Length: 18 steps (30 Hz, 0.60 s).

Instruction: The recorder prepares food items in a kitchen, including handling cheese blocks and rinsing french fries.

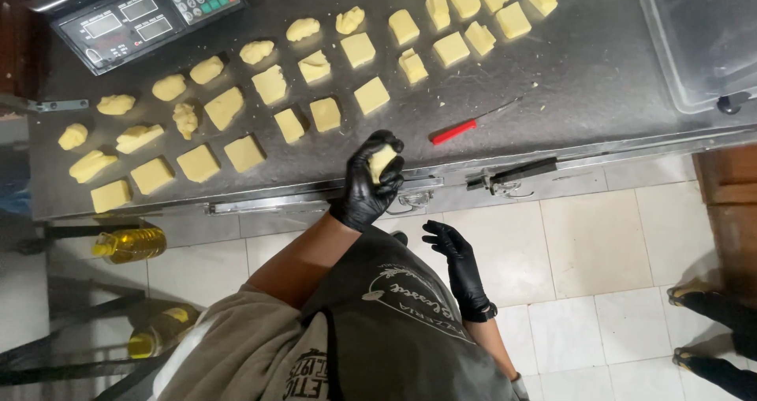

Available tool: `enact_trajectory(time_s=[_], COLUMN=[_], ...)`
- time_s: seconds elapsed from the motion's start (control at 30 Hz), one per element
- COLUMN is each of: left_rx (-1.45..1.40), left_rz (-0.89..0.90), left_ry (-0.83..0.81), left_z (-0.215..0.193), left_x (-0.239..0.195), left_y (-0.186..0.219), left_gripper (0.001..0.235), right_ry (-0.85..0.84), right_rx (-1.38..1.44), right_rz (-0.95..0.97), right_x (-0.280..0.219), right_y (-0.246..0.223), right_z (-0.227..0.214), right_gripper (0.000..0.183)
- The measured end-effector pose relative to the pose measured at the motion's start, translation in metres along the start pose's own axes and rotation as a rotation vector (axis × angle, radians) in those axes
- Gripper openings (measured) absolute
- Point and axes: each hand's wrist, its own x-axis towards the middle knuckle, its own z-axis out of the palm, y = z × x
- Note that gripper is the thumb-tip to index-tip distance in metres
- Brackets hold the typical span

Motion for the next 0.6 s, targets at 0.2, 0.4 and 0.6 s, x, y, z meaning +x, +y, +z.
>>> enact_trajectory(time_s=[0.2,0.4,0.6], left_rx=[-0.085,-0.129,-0.133], left_rz=[0.082,-0.143,-0.17], left_ry=[-0.36,-0.337,0.11], left_z=[-0.031,-0.022,0.02], left_x=[0.016,0.019,0.006], left_y=[-0.005,0.0,0.011], left_gripper=[0.063,0.069,0.035], right_ry=[-0.022,-0.023,-0.018], right_rx=[-0.03,-0.059,-0.068], right_rz=[0.003,-0.014,-0.028], right_x=[0.006,0.008,0.016], right_y=[0.003,-0.003,0.0], right_z=[0.003,0.007,0.005], right_gripper=[0.043,0.042,0.041])
